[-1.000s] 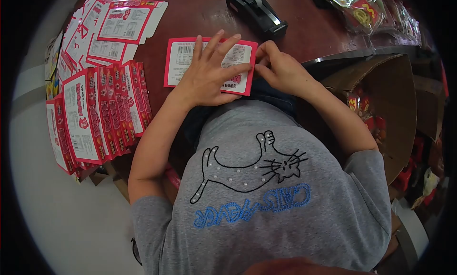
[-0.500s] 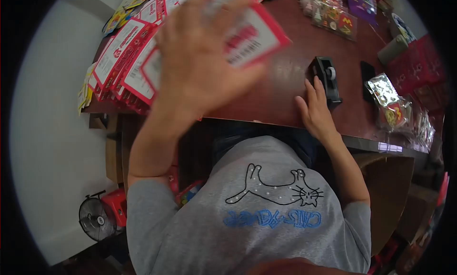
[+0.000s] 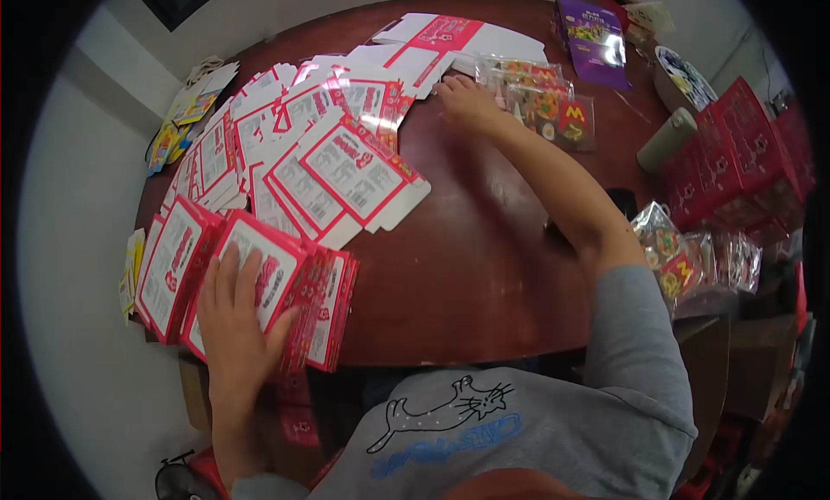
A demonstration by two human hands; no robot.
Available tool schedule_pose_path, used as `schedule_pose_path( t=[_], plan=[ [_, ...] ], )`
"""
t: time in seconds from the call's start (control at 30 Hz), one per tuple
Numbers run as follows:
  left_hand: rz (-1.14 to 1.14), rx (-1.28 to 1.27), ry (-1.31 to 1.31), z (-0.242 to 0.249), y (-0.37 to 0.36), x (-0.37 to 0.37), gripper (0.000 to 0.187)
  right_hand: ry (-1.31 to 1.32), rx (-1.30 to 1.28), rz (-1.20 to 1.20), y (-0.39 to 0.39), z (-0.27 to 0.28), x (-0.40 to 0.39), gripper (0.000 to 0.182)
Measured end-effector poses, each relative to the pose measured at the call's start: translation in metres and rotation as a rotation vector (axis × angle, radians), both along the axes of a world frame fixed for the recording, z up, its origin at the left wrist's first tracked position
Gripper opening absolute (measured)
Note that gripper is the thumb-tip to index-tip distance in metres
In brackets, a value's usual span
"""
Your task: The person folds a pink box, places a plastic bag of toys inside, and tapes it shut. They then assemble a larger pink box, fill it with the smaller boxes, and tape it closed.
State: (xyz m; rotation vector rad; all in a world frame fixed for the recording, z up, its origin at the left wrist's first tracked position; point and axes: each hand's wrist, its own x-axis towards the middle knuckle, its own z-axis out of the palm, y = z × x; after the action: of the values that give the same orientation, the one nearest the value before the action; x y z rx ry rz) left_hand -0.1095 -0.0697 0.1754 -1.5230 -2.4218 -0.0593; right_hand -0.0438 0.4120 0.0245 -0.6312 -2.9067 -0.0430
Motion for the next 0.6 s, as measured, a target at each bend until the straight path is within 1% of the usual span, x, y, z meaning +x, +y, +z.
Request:
schedule_pose_path(
  t=[0.03,0.07,0.1,0.13,0.17,0.23,0.27,0.33,0.4,0.43,0.47,0.5,0.53,0.57,0.6],
  plan=[
    [0.031,-0.025,-0.05,0.004,0.002,0.003,0.08,0.004,0.012,0.011,0.029,-0.003,-0.023,0.066],
    [0.067,-0.054,-0.103,0.006,0.005,0.005,0.08,-0.053,-0.038,-0.003,0.054,-0.009,-0.047,0.068],
    [0.086,-0.052,-0.1,0.007,0.007,0.007,0.08,-0.11,-0.092,-0.014,0.072,-0.013,-0.069,0.07],
    [0.109,-0.07,-0.102,0.008,0.01,0.008,0.081,-0.144,-0.095,0.054,0.083,-0.016,-0.082,0.082],
    [0.133,-0.097,-0.107,0.008,0.011,0.008,0.081,-0.144,-0.108,0.072,0.092,-0.021,-0.094,0.082],
    [0.156,-0.11,-0.15,0.006,0.011,0.005,0.082,-0.304,0.032,0.198,0.102,-0.028,-0.112,0.093],
    [0.169,-0.126,-0.158,0.007,0.01,0.004,0.084,-0.313,0.007,0.164,0.116,-0.031,-0.122,0.101],
    [0.161,-0.158,-0.177,0.005,0.008,0.001,0.086,-0.114,-0.122,-0.145,0.141,-0.019,-0.117,0.095],
    [0.186,-0.172,-0.173,0.003,0.007,0.002,0.09,-0.148,0.057,-0.33,0.154,-0.01,-0.079,0.096],
    [0.169,-0.181,-0.194,0.013,0.026,0.009,0.09,-0.172,0.054,-0.344,0.153,-0.002,-0.065,0.096],
    [0.416,-0.325,-0.267,0.031,0.057,0.022,0.089,-0.378,-0.018,-0.347,0.151,0.007,-0.05,0.092],
    [0.535,-0.395,-0.313,0.029,0.056,0.023,0.089,-0.581,-0.09,-0.347,0.149,0.01,-0.036,0.088],
    [0.652,-0.473,-0.352,0.026,0.054,0.024,0.089,-0.598,-0.083,-0.357,0.153,0.009,-0.024,0.088],
    [0.404,-0.305,-0.246,0.005,0.02,0.008,0.088,-0.616,-0.105,-0.401,0.16,0.007,-0.011,0.088],
    [0.154,-0.14,-0.131,-0.004,0.01,0.0,0.088,-0.626,-0.136,-0.446,0.166,0.003,0.002,0.087]
  ],
)
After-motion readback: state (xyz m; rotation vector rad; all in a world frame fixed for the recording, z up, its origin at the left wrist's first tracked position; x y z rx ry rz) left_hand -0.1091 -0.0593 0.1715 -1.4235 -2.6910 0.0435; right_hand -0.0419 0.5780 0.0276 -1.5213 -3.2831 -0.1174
